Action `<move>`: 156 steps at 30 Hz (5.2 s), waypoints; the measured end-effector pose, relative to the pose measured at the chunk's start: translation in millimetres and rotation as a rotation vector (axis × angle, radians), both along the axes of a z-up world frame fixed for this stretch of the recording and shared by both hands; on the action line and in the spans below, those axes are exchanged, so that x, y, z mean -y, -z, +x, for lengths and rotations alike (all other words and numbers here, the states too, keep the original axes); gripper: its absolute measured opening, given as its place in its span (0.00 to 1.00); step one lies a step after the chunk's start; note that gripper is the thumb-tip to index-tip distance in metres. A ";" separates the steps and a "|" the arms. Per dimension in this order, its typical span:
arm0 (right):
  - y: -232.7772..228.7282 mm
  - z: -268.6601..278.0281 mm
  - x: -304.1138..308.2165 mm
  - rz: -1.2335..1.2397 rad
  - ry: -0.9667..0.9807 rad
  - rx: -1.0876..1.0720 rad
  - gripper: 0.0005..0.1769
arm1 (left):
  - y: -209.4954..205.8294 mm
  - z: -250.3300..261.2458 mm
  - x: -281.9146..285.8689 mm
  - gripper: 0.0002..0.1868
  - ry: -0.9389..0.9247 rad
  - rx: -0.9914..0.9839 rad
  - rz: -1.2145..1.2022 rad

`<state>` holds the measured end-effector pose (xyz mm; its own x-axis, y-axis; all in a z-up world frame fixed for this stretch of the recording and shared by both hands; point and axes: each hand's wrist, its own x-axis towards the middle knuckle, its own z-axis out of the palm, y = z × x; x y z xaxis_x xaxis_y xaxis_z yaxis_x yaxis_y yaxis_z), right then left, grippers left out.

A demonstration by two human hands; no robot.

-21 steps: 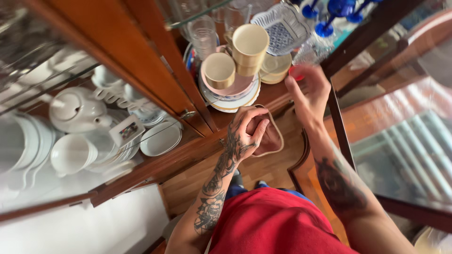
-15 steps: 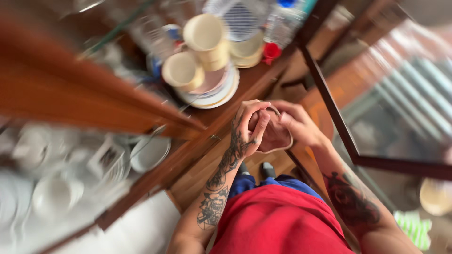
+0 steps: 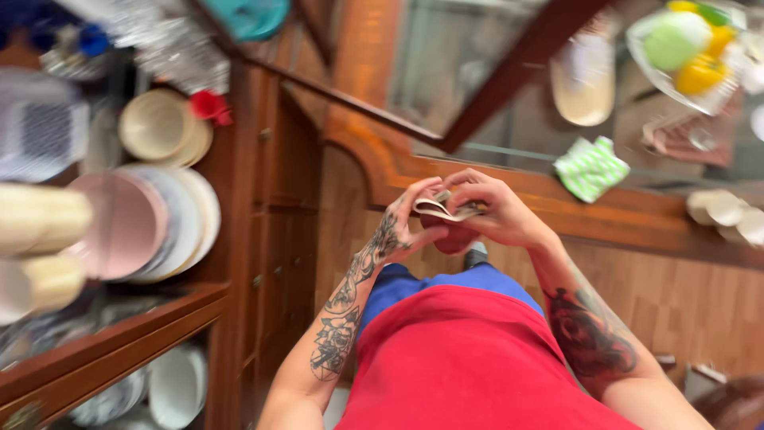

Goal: The person wipes the inside and outside of several small mugs using a cloth and then places them onto a shelf in a glass cabinet.

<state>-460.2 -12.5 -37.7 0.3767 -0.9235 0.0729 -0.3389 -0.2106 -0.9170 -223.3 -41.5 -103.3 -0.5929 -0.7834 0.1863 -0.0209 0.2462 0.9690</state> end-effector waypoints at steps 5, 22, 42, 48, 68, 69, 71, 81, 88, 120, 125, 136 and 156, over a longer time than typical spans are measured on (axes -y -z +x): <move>3.8 -70.7 -38.3 -0.105 0.243 -0.108 0.14 | 21.3 -114.2 -9.0 0.45 -0.004 -0.028 0.047; 28.8 -260.1 -91.9 0.354 0.468 0.159 0.13 | 6.9 -219.4 -37.0 0.11 0.146 0.191 0.370; 150.4 -288.4 53.8 -0.101 0.463 -0.180 0.11 | 105.9 -276.7 107.9 0.07 -0.385 0.338 -0.191; 199.8 -248.9 -21.6 0.063 0.383 -0.415 0.10 | 176.4 -230.7 56.7 0.08 -0.151 0.571 -0.368; 255.9 -289.4 -124.5 0.402 1.056 -0.433 0.07 | 189.3 -333.4 -24.9 0.17 0.333 0.420 0.597; 246.2 -286.3 -127.6 0.302 1.088 -0.285 0.09 | 189.5 -345.4 -29.3 0.21 0.271 0.453 0.873; 218.7 -289.2 -132.6 0.185 1.138 -0.151 0.11 | 191.5 -372.0 -36.7 0.24 0.223 0.485 1.134; 211.8 -418.6 -247.9 0.035 1.588 0.252 0.12 | 161.8 -504.5 -62.9 0.20 0.274 0.353 0.774; 298.3 -567.2 -333.8 0.107 1.651 -0.189 0.22 | 131.9 -549.7 -100.0 0.18 0.250 0.253 0.596; 64.1 -513.7 -231.9 0.039 0.718 1.085 0.13 | -90.8 -605.7 -94.5 0.24 1.076 0.445 -1.454; 42.0 -477.9 -202.8 -0.182 0.771 0.916 0.14 | -73.6 -558.6 -100.6 0.17 0.757 0.295 -1.173; 55.4 -376.8 -173.3 -0.068 0.808 0.590 0.13 | -43.0 -429.5 -74.4 0.23 0.533 0.368 -1.138; 22.7 -300.3 -126.4 -0.226 0.849 0.887 0.15 | 7.1 -306.4 -90.4 0.15 -0.437 -0.489 0.517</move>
<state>-760.5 113.9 -60.3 -0.5920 -0.7843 0.1857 0.2711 -0.4107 -0.8705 -529.7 48.9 -110.4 -0.1617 -0.9815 -0.1029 0.4409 -0.1652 0.8822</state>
